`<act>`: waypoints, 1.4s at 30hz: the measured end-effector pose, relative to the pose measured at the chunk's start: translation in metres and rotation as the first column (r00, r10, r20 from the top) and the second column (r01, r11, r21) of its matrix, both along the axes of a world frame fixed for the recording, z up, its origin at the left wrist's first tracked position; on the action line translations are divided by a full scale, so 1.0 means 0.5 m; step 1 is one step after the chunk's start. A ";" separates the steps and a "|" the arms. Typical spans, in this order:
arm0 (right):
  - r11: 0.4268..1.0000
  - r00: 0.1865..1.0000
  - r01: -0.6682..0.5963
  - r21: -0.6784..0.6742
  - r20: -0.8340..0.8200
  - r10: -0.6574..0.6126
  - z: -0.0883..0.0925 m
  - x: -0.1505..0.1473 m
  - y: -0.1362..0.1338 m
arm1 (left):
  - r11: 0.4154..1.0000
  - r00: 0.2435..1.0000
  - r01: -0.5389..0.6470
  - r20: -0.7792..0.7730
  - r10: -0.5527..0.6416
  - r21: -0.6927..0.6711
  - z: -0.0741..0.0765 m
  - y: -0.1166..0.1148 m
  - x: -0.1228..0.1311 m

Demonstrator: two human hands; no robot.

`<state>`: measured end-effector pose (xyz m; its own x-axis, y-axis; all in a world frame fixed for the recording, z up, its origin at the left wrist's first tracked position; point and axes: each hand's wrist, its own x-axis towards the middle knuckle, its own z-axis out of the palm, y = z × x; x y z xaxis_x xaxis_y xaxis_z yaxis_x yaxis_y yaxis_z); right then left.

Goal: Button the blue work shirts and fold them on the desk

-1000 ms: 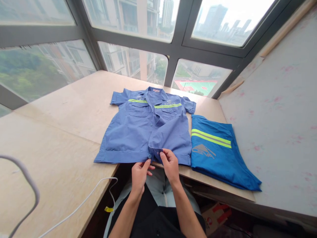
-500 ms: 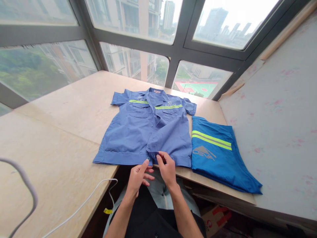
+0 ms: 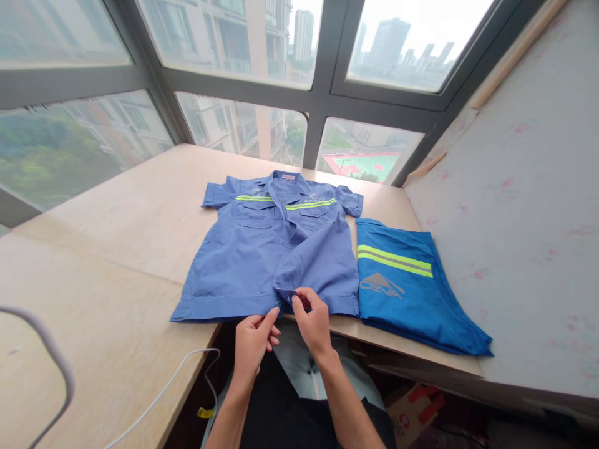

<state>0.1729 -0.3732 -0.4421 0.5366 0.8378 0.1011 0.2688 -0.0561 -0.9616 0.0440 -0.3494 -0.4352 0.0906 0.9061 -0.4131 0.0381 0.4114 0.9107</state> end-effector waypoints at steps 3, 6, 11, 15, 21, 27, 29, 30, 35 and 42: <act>0.999 0.999 0.020 0.024 0.025 -0.021 0.008 -0.001 0.008 | 0.999 0.999 -0.034 0.012 0.033 0.025 0.010 0.005 0.004; 0.999 1.000 0.014 0.039 0.017 -0.014 0.015 0.003 0.018 | 0.998 0.998 -0.058 0.033 0.058 -0.002 0.017 0.010 0.017; 0.998 1.000 0.024 0.060 -0.003 -0.024 0.029 0.015 0.036 | 0.994 0.994 -0.109 -0.001 0.109 -0.002 0.018 0.011 0.034; 0.999 1.000 -0.014 0.047 -0.019 0.015 0.042 0.018 0.044 | 0.995 0.996 -0.087 -0.025 0.088 0.048 0.010 0.009 0.029; 0.993 0.995 -0.095 0.066 -0.003 0.095 0.055 0.020 0.032 | 0.983 0.988 0.028 -0.154 0.000 0.182 0.018 0.018 0.014; 0.988 0.993 -0.109 0.109 -0.029 0.113 0.057 0.023 0.020 | 0.967 0.980 0.073 -0.198 -0.024 0.244 0.050 0.026 0.023; 0.988 0.994 -0.101 0.119 -0.027 0.105 0.056 0.025 0.018 | 0.962 0.977 0.080 -0.211 -0.024 0.261 0.055 0.026 0.028; 0.987 0.994 -0.102 0.124 -0.024 0.106 0.055 0.026 0.016 | 0.960 0.976 0.082 -0.216 -0.024 0.266 0.056 0.026 0.030; 0.984 0.992 -0.120 0.129 -0.028 0.125 0.055 0.036 0.009 | 0.961 0.980 0.077 -0.195 -0.024 0.267 0.059 0.028 0.039; 0.957 0.972 -0.233 0.176 0.021 0.233 0.065 0.050 0.000 | 0.944 0.982 0.082 -0.188 -0.022 0.318 0.051 0.030 0.045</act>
